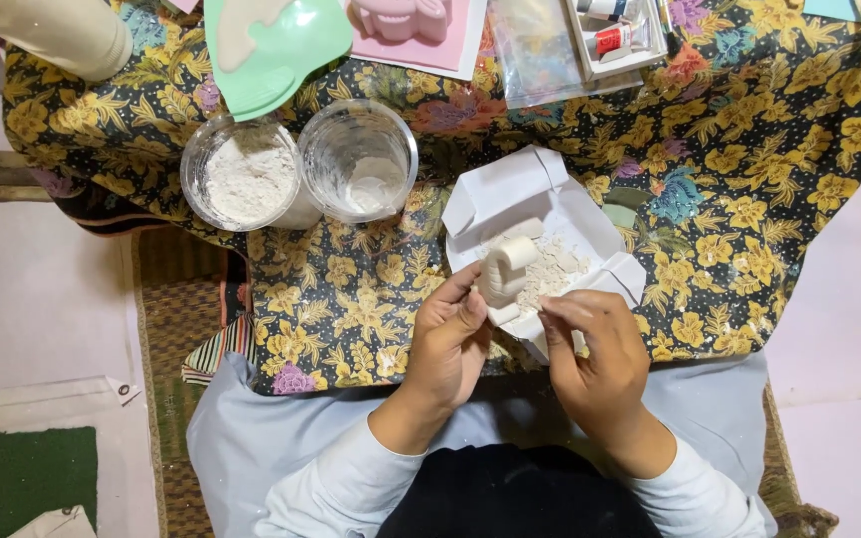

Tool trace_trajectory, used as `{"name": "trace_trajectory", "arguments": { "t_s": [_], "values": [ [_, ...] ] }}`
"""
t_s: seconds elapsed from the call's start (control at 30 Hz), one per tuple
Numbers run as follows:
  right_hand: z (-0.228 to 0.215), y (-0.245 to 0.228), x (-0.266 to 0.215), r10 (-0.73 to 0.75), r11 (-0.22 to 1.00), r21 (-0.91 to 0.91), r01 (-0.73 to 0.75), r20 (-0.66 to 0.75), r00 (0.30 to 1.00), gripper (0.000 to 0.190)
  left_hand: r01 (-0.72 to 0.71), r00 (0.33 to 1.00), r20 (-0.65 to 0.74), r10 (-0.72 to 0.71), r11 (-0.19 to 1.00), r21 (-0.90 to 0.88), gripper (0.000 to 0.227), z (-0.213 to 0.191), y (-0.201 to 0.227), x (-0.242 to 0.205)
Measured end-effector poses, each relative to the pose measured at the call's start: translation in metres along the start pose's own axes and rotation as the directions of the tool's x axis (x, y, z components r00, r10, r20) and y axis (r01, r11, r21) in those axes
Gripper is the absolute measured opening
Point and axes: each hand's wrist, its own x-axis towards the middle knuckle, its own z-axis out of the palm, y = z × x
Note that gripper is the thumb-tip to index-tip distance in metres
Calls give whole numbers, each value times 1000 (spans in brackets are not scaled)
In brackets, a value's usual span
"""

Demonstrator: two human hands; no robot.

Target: Removing plaster casts from silicone molds and cleaning off excess material by hand.

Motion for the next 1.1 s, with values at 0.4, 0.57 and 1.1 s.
{"name": "trace_trajectory", "arguments": {
  "t_s": [0.4,0.57,1.1],
  "values": [
    [1,6,-5,80,992,103,-77,-25,996,9,171,984,86,-158,971,-164,40,7,9,-1],
    [4,2,-4,126,973,193,-127,20,992,18,181,982,79,-171,973,-144,43,9,10,2],
    [20,22,-18,87,965,255,-62,-86,993,11,172,980,104,-168,985,-25,55,21,8,2]
  ]
}}
